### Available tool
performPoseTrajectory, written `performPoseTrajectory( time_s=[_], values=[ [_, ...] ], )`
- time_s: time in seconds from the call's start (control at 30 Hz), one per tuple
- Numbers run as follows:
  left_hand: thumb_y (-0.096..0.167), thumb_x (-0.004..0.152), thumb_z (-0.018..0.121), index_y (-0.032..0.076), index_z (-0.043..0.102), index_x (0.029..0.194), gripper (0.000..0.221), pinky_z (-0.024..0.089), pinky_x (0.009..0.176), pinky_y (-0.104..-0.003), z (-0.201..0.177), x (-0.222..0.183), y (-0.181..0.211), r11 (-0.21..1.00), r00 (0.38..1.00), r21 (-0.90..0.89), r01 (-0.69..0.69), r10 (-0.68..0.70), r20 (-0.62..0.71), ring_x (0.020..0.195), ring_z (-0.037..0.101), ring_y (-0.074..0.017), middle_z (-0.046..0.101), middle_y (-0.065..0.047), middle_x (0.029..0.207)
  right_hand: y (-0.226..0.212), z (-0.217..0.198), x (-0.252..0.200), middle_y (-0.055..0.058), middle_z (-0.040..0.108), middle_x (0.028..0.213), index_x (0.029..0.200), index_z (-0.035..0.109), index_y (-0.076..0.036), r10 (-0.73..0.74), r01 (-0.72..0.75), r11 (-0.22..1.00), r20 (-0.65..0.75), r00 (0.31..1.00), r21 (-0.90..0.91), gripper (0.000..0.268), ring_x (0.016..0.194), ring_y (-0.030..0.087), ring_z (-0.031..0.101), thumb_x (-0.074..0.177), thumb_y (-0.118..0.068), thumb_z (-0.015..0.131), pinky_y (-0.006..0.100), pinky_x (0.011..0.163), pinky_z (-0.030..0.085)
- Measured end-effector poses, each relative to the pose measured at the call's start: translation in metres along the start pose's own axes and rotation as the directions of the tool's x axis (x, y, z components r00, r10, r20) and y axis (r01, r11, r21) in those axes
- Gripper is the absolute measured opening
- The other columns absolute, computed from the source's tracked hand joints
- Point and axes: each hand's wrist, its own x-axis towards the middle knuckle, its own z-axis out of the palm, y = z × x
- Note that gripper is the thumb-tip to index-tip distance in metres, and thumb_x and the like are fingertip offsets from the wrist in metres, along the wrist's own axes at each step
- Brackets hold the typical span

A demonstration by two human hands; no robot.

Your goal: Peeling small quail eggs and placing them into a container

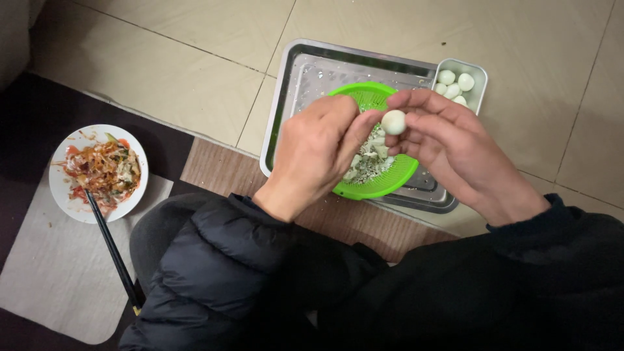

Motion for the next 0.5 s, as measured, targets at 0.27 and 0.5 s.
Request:
performPoseTrajectory(
  time_s=[0.27, 0.5],
  values=[
    [0.0, 0.108, 0.067, 0.001, 0.06, 0.115, 0.011, 0.057, 0.077, -0.039, 0.004, -0.003, -0.014, 0.997, 0.99, -0.048, 0.056, -0.049, 0.134, 0.085, 0.066, -0.0248, 0.065, -0.01, 0.102, -0.036, -0.031, 0.001, 0.009, 0.068, 0.128, 0.14, 0.066, -0.005, -0.095, 0.035, 0.964, -0.217, 0.972, -0.264, 0.028, 0.109, 0.014, 0.066, 0.114, -0.008, 0.056, 0.029, 0.099, 0.06],
    [0.011, 0.107, 0.076, 0.0, 0.076, 0.099, 0.014, 0.051, 0.052, -0.041, 0.004, -0.006, -0.017, 0.993, 0.993, 0.078, 0.093, -0.098, 0.061, 0.052, 0.069, -0.0279, 0.075, -0.011, 0.069, -0.041, -0.086, -0.01, 0.009, 0.069, 0.125, 0.147, 0.064, 0.002, -0.368, 0.163, 0.766, -0.217, 0.904, -0.621, 0.029, 0.099, 0.012, 0.067, 0.119, 0.001, 0.06, 0.022, 0.091, 0.06]
  ],
)
